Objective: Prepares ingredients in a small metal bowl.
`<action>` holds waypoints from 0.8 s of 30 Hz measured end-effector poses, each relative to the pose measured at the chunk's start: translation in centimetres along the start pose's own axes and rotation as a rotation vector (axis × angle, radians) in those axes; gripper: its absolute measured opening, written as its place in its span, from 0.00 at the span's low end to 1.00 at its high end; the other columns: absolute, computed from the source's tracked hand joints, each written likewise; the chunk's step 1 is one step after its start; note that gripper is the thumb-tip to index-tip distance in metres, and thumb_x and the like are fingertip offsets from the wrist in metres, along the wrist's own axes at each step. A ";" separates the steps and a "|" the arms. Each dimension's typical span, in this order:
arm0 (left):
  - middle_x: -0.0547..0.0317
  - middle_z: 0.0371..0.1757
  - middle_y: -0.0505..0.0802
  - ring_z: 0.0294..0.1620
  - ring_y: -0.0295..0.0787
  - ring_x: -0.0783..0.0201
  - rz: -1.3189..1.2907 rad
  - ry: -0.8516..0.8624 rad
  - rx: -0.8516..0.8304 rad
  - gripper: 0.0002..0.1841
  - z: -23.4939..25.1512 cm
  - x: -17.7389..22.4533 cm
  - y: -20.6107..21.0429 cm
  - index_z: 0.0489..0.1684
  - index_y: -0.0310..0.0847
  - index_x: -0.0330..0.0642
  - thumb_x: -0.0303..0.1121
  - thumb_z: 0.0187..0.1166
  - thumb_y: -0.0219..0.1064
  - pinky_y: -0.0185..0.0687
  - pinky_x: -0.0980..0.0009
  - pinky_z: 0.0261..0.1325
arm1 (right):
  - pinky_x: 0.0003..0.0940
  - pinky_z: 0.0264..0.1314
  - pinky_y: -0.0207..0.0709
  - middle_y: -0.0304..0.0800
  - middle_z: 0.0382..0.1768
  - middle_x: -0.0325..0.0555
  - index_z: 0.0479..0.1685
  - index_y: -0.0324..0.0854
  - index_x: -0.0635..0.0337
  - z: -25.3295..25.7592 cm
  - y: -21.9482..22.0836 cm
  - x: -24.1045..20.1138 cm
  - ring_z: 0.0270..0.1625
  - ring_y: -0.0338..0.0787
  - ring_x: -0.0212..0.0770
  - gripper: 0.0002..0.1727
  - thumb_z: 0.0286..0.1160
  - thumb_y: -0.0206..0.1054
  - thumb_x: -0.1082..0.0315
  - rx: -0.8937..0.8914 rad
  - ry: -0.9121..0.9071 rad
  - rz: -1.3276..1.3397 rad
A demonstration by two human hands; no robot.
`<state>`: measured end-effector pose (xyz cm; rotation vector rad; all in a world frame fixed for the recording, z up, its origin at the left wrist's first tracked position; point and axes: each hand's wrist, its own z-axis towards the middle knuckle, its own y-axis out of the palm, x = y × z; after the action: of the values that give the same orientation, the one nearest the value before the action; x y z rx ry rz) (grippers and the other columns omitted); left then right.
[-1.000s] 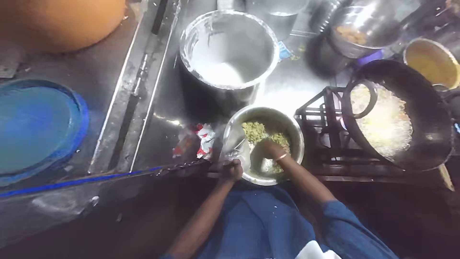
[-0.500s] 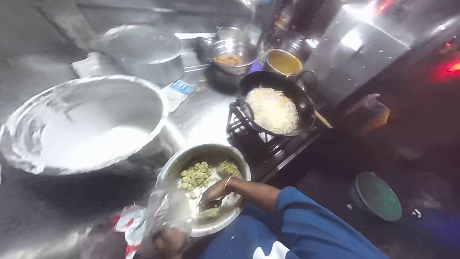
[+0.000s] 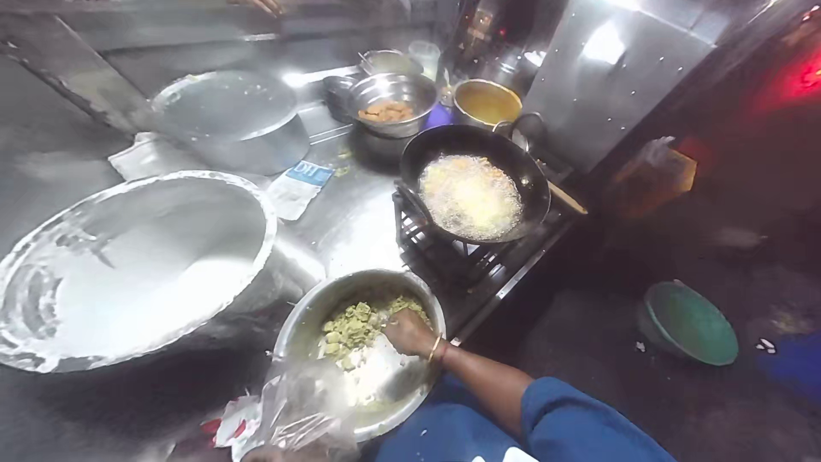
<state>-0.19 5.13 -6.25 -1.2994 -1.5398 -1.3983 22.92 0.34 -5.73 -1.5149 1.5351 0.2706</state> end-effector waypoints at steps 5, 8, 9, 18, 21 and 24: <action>0.60 0.55 0.84 0.53 0.81 0.79 0.211 -0.139 -0.073 0.28 -1.1 -1.7 2.2 0.78 0.59 0.29 0.44 0.95 0.31 0.81 0.73 0.60 | 0.52 0.63 0.80 0.86 0.62 0.63 0.80 0.70 0.65 -3.3 1.4 -2.7 0.57 0.89 0.52 0.25 0.91 0.54 0.60 -0.196 -0.185 0.071; 0.76 0.33 0.86 0.36 0.84 0.86 0.166 -0.176 -0.122 0.25 -1.6 -0.8 5.0 0.53 0.72 0.38 0.43 0.93 0.28 0.84 0.83 0.46 | 0.46 0.65 0.80 0.87 0.57 0.66 0.70 0.76 0.75 -6.2 3.6 -3.5 0.57 0.89 0.49 0.22 0.85 0.54 0.68 -0.308 -0.420 0.132; 0.77 0.33 0.87 0.37 0.84 0.88 0.142 -0.166 -0.141 0.25 -1.9 -0.5 5.4 0.52 0.72 0.38 0.42 0.93 0.28 0.84 0.84 0.48 | 0.45 0.70 0.79 0.87 0.59 0.67 0.69 0.77 0.77 -6.5 4.0 -3.0 0.61 0.88 0.49 0.23 0.83 0.54 0.68 -0.283 -0.492 0.160; 0.75 0.41 0.86 0.46 0.84 0.87 0.039 -0.209 -0.067 0.26 -4.0 1.3 5.8 0.58 0.69 0.36 0.47 0.94 0.30 0.82 0.82 0.53 | 0.38 0.72 0.82 0.89 0.63 0.59 0.76 0.73 0.73 -8.8 -5.9 -2.4 0.64 0.90 0.40 0.32 0.76 0.71 0.62 -0.041 -0.591 0.042; 0.70 0.56 0.89 0.60 0.85 0.80 -0.044 -0.178 -0.084 0.32 -3.3 1.1 4.7 0.72 0.65 0.38 0.57 0.92 0.30 0.84 0.74 0.65 | 0.29 0.65 0.87 0.90 0.63 0.51 0.82 0.68 0.71 -11.0 -15.0 -3.0 0.60 0.91 0.30 0.35 0.77 0.68 0.60 0.293 -0.683 -0.219; 0.61 0.62 0.86 0.62 0.84 0.77 0.094 -0.251 -0.043 0.33 -2.5 0.6 3.8 0.80 0.60 0.35 0.52 0.93 0.28 0.84 0.71 0.64 | 0.43 0.56 0.88 0.94 0.51 0.52 0.67 0.82 0.64 -11.2 -22.2 -4.1 0.49 0.94 0.41 0.22 0.75 0.68 0.65 0.513 -0.569 -0.516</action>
<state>2.92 2.59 -4.07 -1.6022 -1.5938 -1.2529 36.54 -9.68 13.05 -1.2207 0.6633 -0.0053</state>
